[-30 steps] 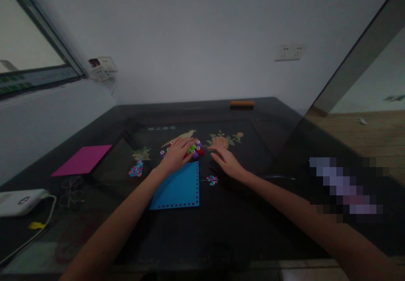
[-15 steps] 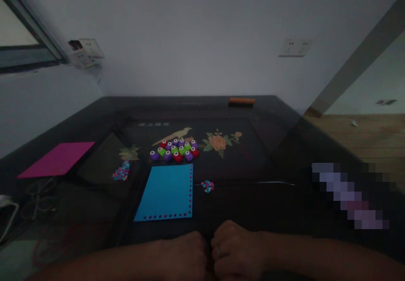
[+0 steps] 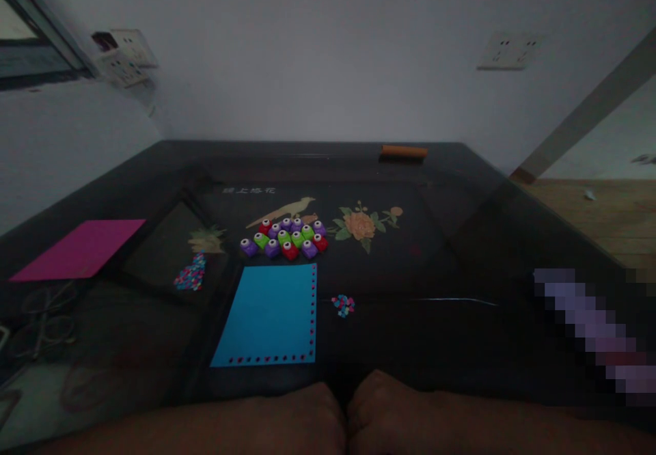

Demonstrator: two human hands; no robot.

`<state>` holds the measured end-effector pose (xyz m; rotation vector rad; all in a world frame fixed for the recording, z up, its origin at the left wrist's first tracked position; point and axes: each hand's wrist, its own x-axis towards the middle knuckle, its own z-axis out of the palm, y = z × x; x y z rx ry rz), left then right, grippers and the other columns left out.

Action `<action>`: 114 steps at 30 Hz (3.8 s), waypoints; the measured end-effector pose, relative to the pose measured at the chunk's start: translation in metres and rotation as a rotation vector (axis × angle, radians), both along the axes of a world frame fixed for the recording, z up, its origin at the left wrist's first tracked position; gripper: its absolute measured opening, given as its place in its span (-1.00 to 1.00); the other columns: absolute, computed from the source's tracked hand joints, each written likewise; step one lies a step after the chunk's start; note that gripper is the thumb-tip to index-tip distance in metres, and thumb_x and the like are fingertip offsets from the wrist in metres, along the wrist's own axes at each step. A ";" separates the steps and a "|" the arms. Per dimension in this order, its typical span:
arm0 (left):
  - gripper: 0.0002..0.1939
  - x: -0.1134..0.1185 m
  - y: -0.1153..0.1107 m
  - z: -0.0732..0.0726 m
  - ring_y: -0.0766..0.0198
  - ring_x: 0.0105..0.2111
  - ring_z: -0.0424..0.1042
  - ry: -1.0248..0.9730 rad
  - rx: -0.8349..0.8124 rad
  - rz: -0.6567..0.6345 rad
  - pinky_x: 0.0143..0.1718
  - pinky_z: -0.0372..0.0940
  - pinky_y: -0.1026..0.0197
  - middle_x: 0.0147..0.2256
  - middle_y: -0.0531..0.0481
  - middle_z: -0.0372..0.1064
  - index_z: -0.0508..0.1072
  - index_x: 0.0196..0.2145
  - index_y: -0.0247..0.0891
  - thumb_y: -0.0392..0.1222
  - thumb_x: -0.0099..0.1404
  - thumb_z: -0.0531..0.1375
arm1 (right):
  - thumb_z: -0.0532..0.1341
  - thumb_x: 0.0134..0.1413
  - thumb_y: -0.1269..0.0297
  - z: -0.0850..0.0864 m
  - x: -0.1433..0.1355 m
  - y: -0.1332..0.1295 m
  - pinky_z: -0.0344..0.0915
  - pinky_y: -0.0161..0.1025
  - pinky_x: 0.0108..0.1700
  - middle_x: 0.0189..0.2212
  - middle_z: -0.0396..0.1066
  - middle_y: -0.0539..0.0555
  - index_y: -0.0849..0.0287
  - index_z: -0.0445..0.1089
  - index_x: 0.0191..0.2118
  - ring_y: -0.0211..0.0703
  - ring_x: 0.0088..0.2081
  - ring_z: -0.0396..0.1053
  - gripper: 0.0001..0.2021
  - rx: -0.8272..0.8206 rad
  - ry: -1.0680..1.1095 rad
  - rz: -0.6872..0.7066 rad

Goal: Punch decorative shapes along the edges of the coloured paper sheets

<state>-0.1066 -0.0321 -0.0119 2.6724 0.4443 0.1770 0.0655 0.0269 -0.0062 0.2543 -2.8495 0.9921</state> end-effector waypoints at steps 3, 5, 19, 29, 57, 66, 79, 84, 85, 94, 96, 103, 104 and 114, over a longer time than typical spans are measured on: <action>-0.57 0.000 0.000 -0.001 0.36 -0.73 0.16 0.011 -0.026 0.010 -0.76 -0.12 0.23 -0.79 0.14 0.14 0.12 -0.77 -0.23 -0.27 0.08 0.26 | 0.09 0.18 0.26 0.003 0.001 0.000 0.05 -0.33 -0.53 -0.67 0.30 -0.07 0.16 0.15 -0.64 -0.34 -0.58 0.24 -0.64 -0.054 0.037 -0.042; -0.63 -0.001 -0.001 -0.002 0.35 -0.72 0.19 0.027 -0.051 0.036 -0.76 -0.09 0.24 -0.78 0.15 0.17 0.17 -0.75 -0.22 -0.28 0.01 0.29 | 0.02 0.24 0.17 0.004 0.001 -0.001 0.07 -0.35 -0.52 -0.69 0.30 -0.05 0.17 0.17 -0.63 -0.34 -0.58 0.25 -0.59 -0.087 0.053 -0.061; -0.66 0.001 0.002 0.017 0.41 -0.68 0.25 -0.063 -0.086 0.115 -0.67 0.08 0.32 -0.77 0.19 0.24 0.25 -0.73 -0.23 -0.20 -0.02 0.34 | -0.18 0.29 0.00 0.012 0.000 -0.001 0.17 -0.39 -0.47 -0.63 0.41 0.05 0.24 0.35 -0.54 -0.32 -0.56 0.33 -0.42 -0.186 0.070 -0.131; -0.70 -0.001 0.002 0.016 0.42 -0.65 0.31 -0.095 -0.124 0.137 -0.64 0.12 0.33 -0.74 0.21 0.29 0.30 -0.70 -0.22 -0.19 0.04 0.32 | -0.21 0.29 0.00 0.012 0.000 -0.002 0.17 -0.38 -0.47 -0.62 0.41 0.05 0.23 0.35 -0.52 -0.32 -0.56 0.33 -0.41 -0.175 0.055 -0.126; -0.65 0.000 0.002 0.014 0.40 -0.66 0.29 -0.134 -0.063 0.122 -0.64 0.09 0.28 -0.77 0.18 0.26 0.28 -0.71 -0.23 -0.13 0.10 0.30 | -0.20 0.26 -0.06 0.016 0.001 -0.002 0.18 -0.39 -0.48 -0.65 0.39 0.05 0.23 0.34 -0.56 -0.32 -0.56 0.32 -0.39 -0.200 0.045 -0.176; -0.65 0.001 0.003 0.015 0.39 -0.66 0.31 -0.126 -0.062 0.119 -0.64 0.09 0.27 -0.76 0.17 0.28 0.30 -0.71 -0.23 -0.12 0.10 0.30 | -0.19 0.26 -0.06 0.017 0.001 -0.002 0.20 -0.39 -0.46 -0.63 0.41 0.05 0.24 0.38 -0.54 -0.31 -0.55 0.35 -0.38 -0.206 0.036 -0.176; -0.67 0.000 0.002 0.012 0.40 -0.67 0.30 -0.124 -0.036 0.111 -0.65 0.07 0.27 -0.77 0.18 0.27 0.34 -0.71 -0.22 -0.12 0.08 0.32 | -0.18 0.27 -0.03 0.009 0.001 -0.003 0.17 -0.37 -0.47 -0.62 0.42 0.06 0.24 0.38 -0.51 -0.30 -0.55 0.34 -0.41 -0.157 0.043 -0.131; -0.67 0.000 0.003 0.014 0.42 -0.67 0.29 -0.159 -0.054 0.130 -0.64 0.08 0.27 -0.76 0.18 0.28 0.32 -0.71 -0.23 -0.14 0.08 0.32 | -0.19 0.27 -0.04 0.010 0.000 -0.002 0.17 -0.38 -0.46 -0.62 0.42 0.06 0.23 0.37 -0.52 -0.32 -0.55 0.34 -0.40 -0.183 0.045 -0.134; -0.66 0.001 0.003 0.014 0.41 -0.68 0.29 -0.158 -0.056 0.131 -0.64 0.07 0.27 -0.77 0.18 0.27 0.31 -0.71 -0.23 -0.14 0.07 0.32 | -0.19 0.28 -0.04 0.011 0.000 -0.002 0.17 -0.39 -0.45 -0.62 0.42 0.06 0.23 0.37 -0.52 -0.32 -0.55 0.34 -0.40 -0.187 0.042 -0.140; -0.63 0.002 0.003 0.018 0.39 -0.67 0.31 -0.123 -0.035 0.140 -0.65 0.07 0.27 -0.76 0.16 0.29 0.28 -0.71 -0.23 -0.09 0.11 0.29 | -0.18 0.26 -0.06 0.016 0.000 -0.001 0.15 -0.40 -0.50 -0.65 0.40 0.06 0.24 0.35 -0.56 -0.34 -0.59 0.31 -0.39 -0.223 0.062 -0.157; -0.62 0.002 0.003 0.017 0.39 -0.67 0.31 -0.127 -0.039 0.148 -0.66 0.06 0.27 -0.77 0.16 0.27 0.28 -0.72 -0.23 -0.07 0.12 0.29 | -0.17 0.26 -0.06 0.016 0.001 -0.001 0.15 -0.40 -0.50 -0.65 0.40 0.06 0.24 0.35 -0.56 -0.34 -0.59 0.31 -0.39 -0.235 0.070 -0.163; -0.61 0.002 0.003 0.017 0.40 -0.69 0.29 -0.134 -0.035 0.151 -0.66 0.05 0.26 -0.77 0.17 0.26 0.26 -0.73 -0.23 -0.08 0.11 0.29 | -0.17 0.26 -0.06 0.015 0.000 0.000 0.17 -0.39 -0.48 -0.63 0.43 0.09 0.25 0.36 -0.55 -0.31 -0.57 0.32 -0.39 -0.252 0.047 -0.146; -0.60 0.002 0.003 0.017 0.40 -0.70 0.28 -0.140 -0.038 0.151 -0.66 0.05 0.25 -0.78 0.17 0.25 0.24 -0.73 -0.24 -0.08 0.11 0.29 | -0.17 0.25 -0.06 0.015 0.000 0.001 0.17 -0.40 -0.47 -0.63 0.43 0.10 0.25 0.36 -0.55 -0.31 -0.57 0.32 -0.39 -0.262 0.050 -0.147; -0.68 -0.001 0.003 0.015 0.43 -0.67 0.27 -0.194 -0.081 0.199 -0.64 0.03 0.30 -0.73 0.17 0.25 0.25 -0.64 -0.23 -0.15 0.21 0.19 | -0.05 0.22 -0.04 0.013 0.000 0.006 0.07 -0.42 -0.53 -0.70 0.15 -0.07 0.22 0.22 -0.61 -0.39 -0.63 0.13 -0.48 -0.466 0.000 -0.188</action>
